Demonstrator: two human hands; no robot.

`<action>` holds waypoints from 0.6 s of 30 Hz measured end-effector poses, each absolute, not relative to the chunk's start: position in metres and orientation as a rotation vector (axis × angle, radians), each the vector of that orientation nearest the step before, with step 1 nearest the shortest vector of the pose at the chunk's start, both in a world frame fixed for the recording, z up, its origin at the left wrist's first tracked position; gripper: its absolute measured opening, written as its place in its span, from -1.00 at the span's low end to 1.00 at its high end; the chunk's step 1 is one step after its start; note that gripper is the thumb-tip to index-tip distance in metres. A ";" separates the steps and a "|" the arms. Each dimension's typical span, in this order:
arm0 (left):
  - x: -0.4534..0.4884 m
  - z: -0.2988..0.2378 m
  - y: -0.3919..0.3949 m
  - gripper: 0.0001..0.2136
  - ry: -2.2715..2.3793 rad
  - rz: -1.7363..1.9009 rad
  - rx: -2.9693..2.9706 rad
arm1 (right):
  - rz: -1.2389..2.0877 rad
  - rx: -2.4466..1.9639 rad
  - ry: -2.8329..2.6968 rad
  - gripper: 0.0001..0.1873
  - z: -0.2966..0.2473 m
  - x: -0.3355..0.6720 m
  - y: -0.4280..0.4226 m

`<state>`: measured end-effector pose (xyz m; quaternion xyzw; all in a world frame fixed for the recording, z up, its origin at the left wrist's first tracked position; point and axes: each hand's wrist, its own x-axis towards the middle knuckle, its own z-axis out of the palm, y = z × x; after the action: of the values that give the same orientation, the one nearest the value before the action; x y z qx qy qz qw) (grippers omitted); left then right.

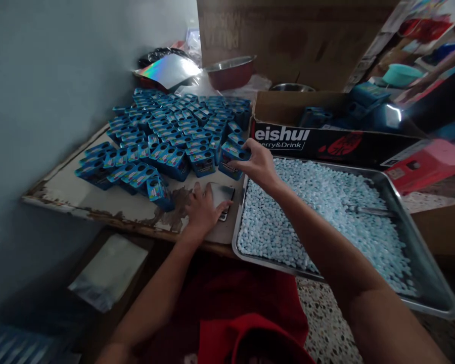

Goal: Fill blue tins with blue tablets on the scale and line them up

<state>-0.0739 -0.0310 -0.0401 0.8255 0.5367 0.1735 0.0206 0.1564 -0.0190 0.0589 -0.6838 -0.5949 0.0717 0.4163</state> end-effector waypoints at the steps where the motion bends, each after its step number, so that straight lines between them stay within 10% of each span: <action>1: -0.092 -0.042 -0.028 -0.28 1.577 0.562 2.588 | 0.168 -1.693 -1.510 -0.62 0.064 0.157 -0.025; 6: -0.186 -0.049 -0.025 -0.70 1.168 0.602 2.661 | 0.146 -1.659 -1.594 -0.63 0.071 0.164 -0.046; 18: -0.185 -0.054 -0.023 -0.66 0.913 0.562 2.767 | 0.261 -1.719 -1.642 -0.58 0.072 0.149 -0.054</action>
<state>-0.1853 -0.0226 -0.0539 0.9289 0.3066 0.1886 0.0868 0.1485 -0.0537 0.0720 -0.6689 -0.6389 0.1015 0.3661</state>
